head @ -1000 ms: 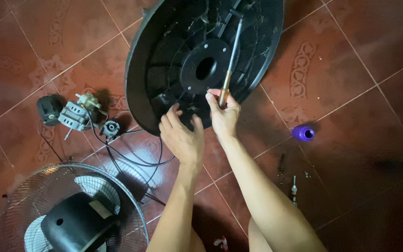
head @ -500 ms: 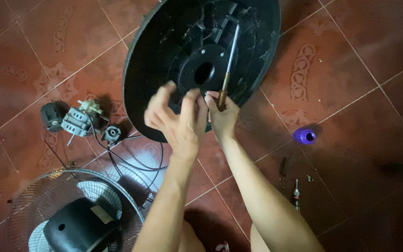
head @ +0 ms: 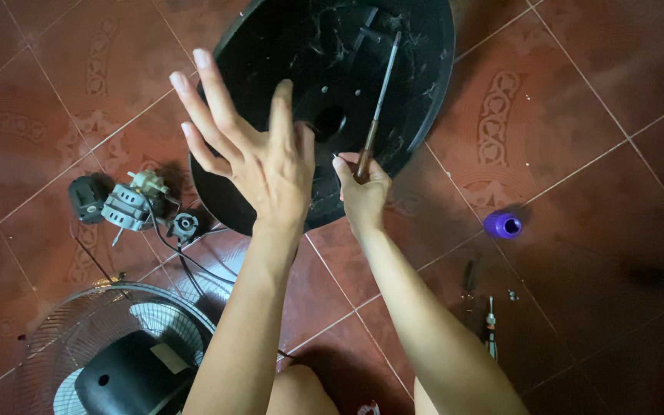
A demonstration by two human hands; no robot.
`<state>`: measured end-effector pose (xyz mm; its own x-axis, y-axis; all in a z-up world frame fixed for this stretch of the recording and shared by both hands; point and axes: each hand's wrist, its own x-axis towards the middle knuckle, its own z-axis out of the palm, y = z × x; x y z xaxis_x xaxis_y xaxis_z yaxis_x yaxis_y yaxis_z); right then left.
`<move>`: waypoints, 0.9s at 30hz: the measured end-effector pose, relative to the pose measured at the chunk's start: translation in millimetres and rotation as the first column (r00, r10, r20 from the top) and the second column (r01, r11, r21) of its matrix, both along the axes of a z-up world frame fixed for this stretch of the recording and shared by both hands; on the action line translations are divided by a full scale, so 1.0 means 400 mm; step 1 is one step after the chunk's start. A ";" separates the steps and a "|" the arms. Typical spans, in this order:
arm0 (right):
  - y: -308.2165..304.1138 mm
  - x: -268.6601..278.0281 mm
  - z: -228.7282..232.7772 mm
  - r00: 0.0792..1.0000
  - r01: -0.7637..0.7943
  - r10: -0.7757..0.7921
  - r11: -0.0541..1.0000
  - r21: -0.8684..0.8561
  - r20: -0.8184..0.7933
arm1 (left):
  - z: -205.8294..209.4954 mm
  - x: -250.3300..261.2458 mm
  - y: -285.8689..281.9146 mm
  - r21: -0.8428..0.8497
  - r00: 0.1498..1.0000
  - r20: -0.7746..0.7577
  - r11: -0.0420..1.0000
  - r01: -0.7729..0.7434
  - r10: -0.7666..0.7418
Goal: The person sits on the floor and uses a screwdriver to loosen and tighten screws on the underside of a standing fan base. They repeatedly flip the base over, adjust the central pole, and handle small parts while working.
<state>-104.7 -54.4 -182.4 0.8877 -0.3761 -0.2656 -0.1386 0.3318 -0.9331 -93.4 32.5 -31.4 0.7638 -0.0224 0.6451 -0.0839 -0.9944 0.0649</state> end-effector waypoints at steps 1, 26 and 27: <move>0.003 -0.001 -0.002 1.000 0.003 -0.003 1.000 0.014 0.003 | 0.000 0.001 0.002 0.002 1.000 0.011 1.000 -0.011 0.011; 0.088 -0.013 0.006 0.972 0.223 -0.191 0.931 -0.290 0.135 | 0.031 0.019 0.049 -0.109 0.998 0.068 0.994 0.011 -0.004; 0.090 -0.016 0.007 0.970 0.228 -0.187 0.923 -0.310 0.156 | 0.029 0.019 0.052 -0.107 0.997 0.071 0.994 0.009 -0.001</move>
<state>-110.9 -18.2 -179.7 0.7980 -0.6026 0.0060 0.0215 0.0185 -0.9996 -85.7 53.1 -19.7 0.7161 0.0462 0.6964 -0.0972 -0.9815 0.1651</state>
